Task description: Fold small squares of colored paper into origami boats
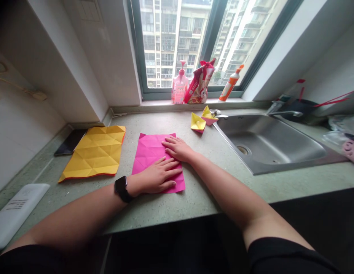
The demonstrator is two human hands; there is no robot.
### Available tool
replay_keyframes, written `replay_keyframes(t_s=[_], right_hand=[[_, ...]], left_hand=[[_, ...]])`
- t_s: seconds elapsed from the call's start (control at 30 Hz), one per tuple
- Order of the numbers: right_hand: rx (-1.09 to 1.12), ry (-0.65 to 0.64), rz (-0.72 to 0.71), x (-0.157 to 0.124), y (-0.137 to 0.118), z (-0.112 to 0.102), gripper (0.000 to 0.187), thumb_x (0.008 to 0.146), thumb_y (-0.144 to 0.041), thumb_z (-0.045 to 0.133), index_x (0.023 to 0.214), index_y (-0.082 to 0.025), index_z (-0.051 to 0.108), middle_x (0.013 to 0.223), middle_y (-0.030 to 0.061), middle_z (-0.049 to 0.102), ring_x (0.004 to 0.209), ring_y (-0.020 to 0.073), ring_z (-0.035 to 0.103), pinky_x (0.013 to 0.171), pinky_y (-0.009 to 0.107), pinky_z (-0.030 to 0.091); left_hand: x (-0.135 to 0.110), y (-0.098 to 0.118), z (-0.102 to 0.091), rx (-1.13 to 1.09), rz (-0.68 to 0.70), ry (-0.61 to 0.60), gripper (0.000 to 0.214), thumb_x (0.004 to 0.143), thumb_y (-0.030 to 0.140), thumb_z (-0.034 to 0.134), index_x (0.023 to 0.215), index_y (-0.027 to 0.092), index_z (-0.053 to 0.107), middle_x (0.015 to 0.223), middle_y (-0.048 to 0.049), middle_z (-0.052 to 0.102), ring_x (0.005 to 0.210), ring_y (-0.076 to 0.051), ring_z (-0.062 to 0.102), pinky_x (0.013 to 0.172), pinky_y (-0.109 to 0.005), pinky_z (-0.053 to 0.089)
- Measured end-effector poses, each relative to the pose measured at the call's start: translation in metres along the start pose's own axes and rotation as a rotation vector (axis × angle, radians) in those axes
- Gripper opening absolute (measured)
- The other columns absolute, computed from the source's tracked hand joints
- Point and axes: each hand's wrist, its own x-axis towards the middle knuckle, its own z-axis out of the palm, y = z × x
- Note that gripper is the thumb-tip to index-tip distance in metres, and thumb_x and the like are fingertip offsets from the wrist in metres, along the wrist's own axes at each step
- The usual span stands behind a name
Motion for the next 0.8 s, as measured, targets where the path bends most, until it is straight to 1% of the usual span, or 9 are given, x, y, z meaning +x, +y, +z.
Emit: replay_keyframes(t_s=[0.07,0.13,0.2,0.23,0.37,0.47,0.57,0.73,0.8], right_hand=[[-0.032,-0.021,0.051,0.003,0.000,0.000,0.052,0.112,-0.045,0.050,0.160,-0.031,0.060,0.175,0.0091,0.047,0.165,0.0360,0.036,0.134,0.064,0.028],[-0.045,-0.043,0.068,0.005,0.001,-0.001,0.053,0.113,-0.047,0.047,0.162,-0.033,0.057,0.177,0.0082,0.043,0.166,0.0370,0.033,0.134,0.066,0.026],[-0.043,-0.052,0.058,0.007,0.003,-0.002,0.054,0.113,-0.049,0.046,0.164,-0.034,0.055,0.178,0.0080,0.041,0.167,0.0376,0.032,0.134,0.066,0.024],[-0.038,-0.051,0.052,0.007,0.004,-0.001,0.055,0.113,-0.050,0.046,0.164,-0.034,0.055,0.178,0.0079,0.041,0.167,0.0375,0.032,0.134,0.066,0.024],[-0.007,-0.010,0.059,0.008,0.007,0.001,0.051,0.113,-0.048,0.048,0.159,-0.032,0.061,0.175,0.0072,0.046,0.165,0.0362,0.036,0.135,0.063,0.026],[0.003,0.026,0.077,0.009,0.007,0.003,0.047,0.112,-0.045,0.049,0.155,-0.033,0.066,0.173,0.0066,0.050,0.163,0.0364,0.041,0.134,0.063,0.030],[0.005,0.046,0.072,0.010,0.006,0.004,0.047,0.112,-0.044,0.048,0.154,-0.033,0.067,0.171,0.0063,0.052,0.161,0.0371,0.042,0.132,0.064,0.032],[0.008,0.070,0.053,0.012,0.008,0.008,0.048,0.112,-0.045,0.047,0.153,-0.033,0.068,0.170,0.0055,0.053,0.160,0.0381,0.045,0.132,0.065,0.033],[0.012,0.081,0.044,0.012,0.010,0.010,0.048,0.111,-0.044,0.048,0.153,-0.032,0.068,0.170,0.0058,0.054,0.159,0.0381,0.045,0.131,0.065,0.034]], left_hand=[[-0.003,-0.007,-0.010,-0.002,0.022,-0.021,0.053,0.113,0.044,0.053,0.159,0.019,0.057,0.170,-0.0179,0.049,0.162,-0.036,0.040,0.135,-0.060,0.026],[-0.008,-0.018,-0.022,-0.022,0.061,-0.075,0.046,0.112,0.040,0.057,0.152,0.019,0.064,0.168,-0.0167,0.053,0.160,-0.034,0.044,0.134,-0.052,0.033],[-0.012,-0.029,-0.032,-0.037,0.016,-0.102,0.042,0.110,0.037,0.061,0.145,0.018,0.069,0.163,-0.0166,0.058,0.153,-0.033,0.053,0.130,-0.047,0.039],[-0.014,-0.034,-0.034,-0.033,-0.019,-0.101,0.044,0.109,0.037,0.063,0.148,0.018,0.067,0.164,-0.0168,0.057,0.154,-0.033,0.052,0.131,-0.048,0.038],[-0.014,-0.040,-0.027,-0.007,-0.085,-0.066,0.057,0.111,0.045,0.060,0.162,0.022,0.055,0.175,-0.0139,0.044,0.168,-0.036,0.029,0.137,-0.059,0.024],[-0.011,-0.030,-0.016,0.010,-0.072,-0.064,0.056,0.114,0.044,0.054,0.166,0.024,0.051,0.175,-0.0106,0.044,0.170,-0.034,0.025,0.139,-0.060,0.018],[-0.012,-0.014,-0.009,0.024,0.012,-0.112,0.057,0.115,0.044,0.050,0.168,0.026,0.048,0.178,-0.0081,0.039,0.170,-0.032,0.024,0.140,-0.058,0.015],[-0.026,0.025,-0.008,-0.046,0.112,-0.181,0.062,0.112,0.045,0.053,0.171,0.030,0.043,0.180,-0.0057,0.035,0.170,-0.029,0.024,0.141,-0.055,0.012],[-0.031,0.041,-0.010,-0.120,0.104,-0.202,0.062,0.112,0.044,0.053,0.171,0.029,0.042,0.180,-0.0053,0.036,0.171,-0.028,0.023,0.141,-0.052,0.010]])
